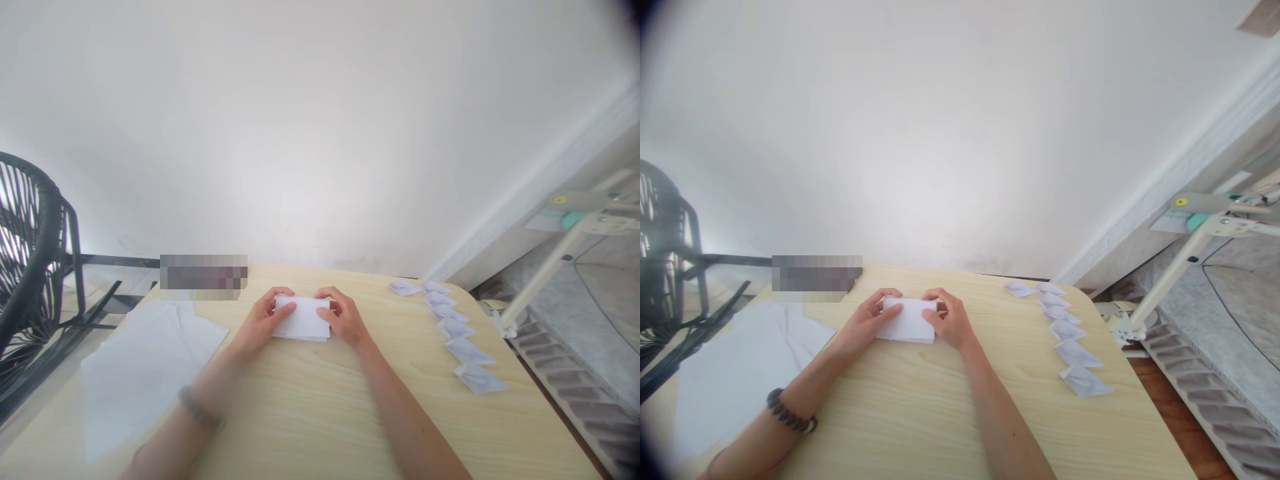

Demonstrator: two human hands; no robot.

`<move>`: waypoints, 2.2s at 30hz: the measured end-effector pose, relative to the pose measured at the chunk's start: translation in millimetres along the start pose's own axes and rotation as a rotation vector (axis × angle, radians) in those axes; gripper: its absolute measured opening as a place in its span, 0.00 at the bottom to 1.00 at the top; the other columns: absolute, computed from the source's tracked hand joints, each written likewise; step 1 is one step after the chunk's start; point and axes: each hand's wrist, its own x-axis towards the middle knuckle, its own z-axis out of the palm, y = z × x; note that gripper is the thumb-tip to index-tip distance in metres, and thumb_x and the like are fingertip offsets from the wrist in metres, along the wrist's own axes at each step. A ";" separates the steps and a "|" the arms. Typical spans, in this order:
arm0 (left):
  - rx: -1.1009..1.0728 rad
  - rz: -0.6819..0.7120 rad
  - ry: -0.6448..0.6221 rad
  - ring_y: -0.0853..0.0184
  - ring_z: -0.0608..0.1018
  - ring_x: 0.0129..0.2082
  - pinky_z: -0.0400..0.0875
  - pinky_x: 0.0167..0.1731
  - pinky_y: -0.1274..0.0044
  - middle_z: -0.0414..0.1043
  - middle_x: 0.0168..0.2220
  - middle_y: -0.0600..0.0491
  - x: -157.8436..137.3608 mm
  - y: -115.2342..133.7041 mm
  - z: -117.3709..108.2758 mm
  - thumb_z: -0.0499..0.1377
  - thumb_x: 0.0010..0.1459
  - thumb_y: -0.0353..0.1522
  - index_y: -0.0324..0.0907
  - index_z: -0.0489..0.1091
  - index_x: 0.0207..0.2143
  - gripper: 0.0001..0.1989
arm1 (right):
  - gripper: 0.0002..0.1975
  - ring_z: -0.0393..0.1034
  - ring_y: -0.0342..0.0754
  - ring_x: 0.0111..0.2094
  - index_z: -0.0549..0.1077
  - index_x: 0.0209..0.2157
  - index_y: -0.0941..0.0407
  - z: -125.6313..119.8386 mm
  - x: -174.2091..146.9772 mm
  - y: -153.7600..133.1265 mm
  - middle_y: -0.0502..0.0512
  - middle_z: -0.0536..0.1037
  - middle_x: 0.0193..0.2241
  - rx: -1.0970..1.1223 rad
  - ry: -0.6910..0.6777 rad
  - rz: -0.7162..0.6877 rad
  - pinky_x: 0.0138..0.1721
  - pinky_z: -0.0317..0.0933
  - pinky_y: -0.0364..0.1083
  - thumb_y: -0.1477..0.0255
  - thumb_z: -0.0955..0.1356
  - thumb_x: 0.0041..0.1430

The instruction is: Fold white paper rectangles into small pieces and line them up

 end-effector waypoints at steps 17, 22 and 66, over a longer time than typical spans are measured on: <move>0.011 -0.039 0.033 0.73 0.69 0.24 0.61 0.19 0.84 0.66 0.28 0.57 -1.5 3.7 2.3 0.57 0.48 0.40 0.44 0.62 0.41 0.18 | 0.09 0.59 0.38 0.22 0.66 0.33 0.56 1.9 0.5 1.2 0.49 0.67 0.26 -0.066 0.053 0.032 0.20 0.54 0.38 0.66 0.64 0.51; 0.024 -0.011 0.052 0.73 0.68 0.23 0.61 0.20 0.84 0.66 0.26 0.57 -0.5 1.5 1.5 0.58 0.47 0.40 0.43 0.63 0.40 0.18 | 0.10 0.59 0.38 0.21 0.66 0.33 0.56 3.3 0.1 1.1 0.50 0.68 0.27 -0.065 0.053 0.054 0.20 0.54 0.38 0.66 0.64 0.51; 0.051 -0.009 0.115 0.70 0.71 0.22 0.61 0.18 0.82 0.69 0.26 0.54 -2.0 -3.4 1.7 0.61 0.41 0.42 0.39 0.66 0.38 0.22 | 0.11 0.60 0.38 0.20 0.67 0.34 0.56 5.0 -6.7 -2.1 0.47 0.67 0.22 -0.022 0.011 0.079 0.20 0.53 0.38 0.66 0.65 0.48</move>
